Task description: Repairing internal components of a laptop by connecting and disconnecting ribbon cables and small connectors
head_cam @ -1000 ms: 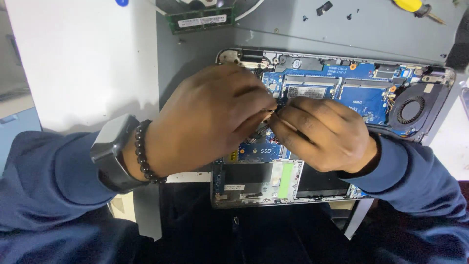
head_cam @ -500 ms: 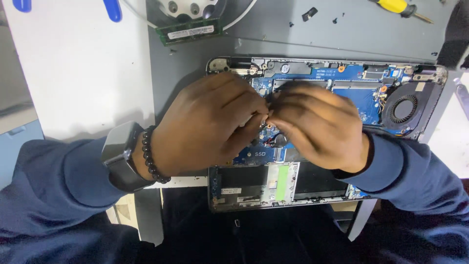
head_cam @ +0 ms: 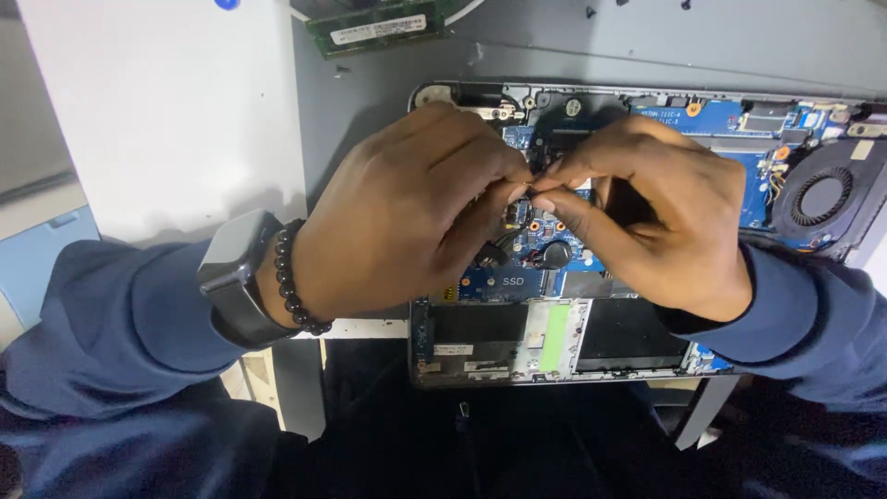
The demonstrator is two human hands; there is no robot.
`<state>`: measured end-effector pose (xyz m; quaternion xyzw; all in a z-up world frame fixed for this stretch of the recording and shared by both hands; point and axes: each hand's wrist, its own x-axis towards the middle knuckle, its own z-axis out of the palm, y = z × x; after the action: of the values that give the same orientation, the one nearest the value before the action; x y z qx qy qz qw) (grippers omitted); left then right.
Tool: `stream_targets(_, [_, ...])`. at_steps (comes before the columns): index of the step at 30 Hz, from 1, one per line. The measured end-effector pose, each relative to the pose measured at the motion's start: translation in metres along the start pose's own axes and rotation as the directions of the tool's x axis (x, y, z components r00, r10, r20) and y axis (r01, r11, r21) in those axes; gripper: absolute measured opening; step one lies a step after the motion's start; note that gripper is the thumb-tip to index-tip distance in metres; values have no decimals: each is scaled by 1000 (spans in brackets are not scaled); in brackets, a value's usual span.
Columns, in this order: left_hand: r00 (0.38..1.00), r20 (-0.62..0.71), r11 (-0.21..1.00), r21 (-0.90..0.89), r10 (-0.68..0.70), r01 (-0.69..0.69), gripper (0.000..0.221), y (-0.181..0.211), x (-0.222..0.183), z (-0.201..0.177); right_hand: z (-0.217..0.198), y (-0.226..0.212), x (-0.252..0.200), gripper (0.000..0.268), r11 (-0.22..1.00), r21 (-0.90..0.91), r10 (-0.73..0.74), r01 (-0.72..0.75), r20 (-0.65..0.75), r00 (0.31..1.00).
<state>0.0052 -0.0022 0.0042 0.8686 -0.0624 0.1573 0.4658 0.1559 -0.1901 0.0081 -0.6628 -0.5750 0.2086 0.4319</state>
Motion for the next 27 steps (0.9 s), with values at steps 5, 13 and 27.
stream_targets(5, [1000, 6, 1000, 9, -11, 11, 3, -2, -1, 1, 1, 3, -6, 23, 999, 34, 43, -43, -9, 999])
stream_targets(13, [999, 15, 999, -1, 35, -35, 3, -2, 0, 1, 3, 4, -8, 28, 995, 60, 78, -74, -55, 995])
stream_targets(27, [987, 53, 955, 250, 149, -157, 6, -9, -2, 0, 4, -1, -7, 35, 993, 8, 116, -116, -77, 990])
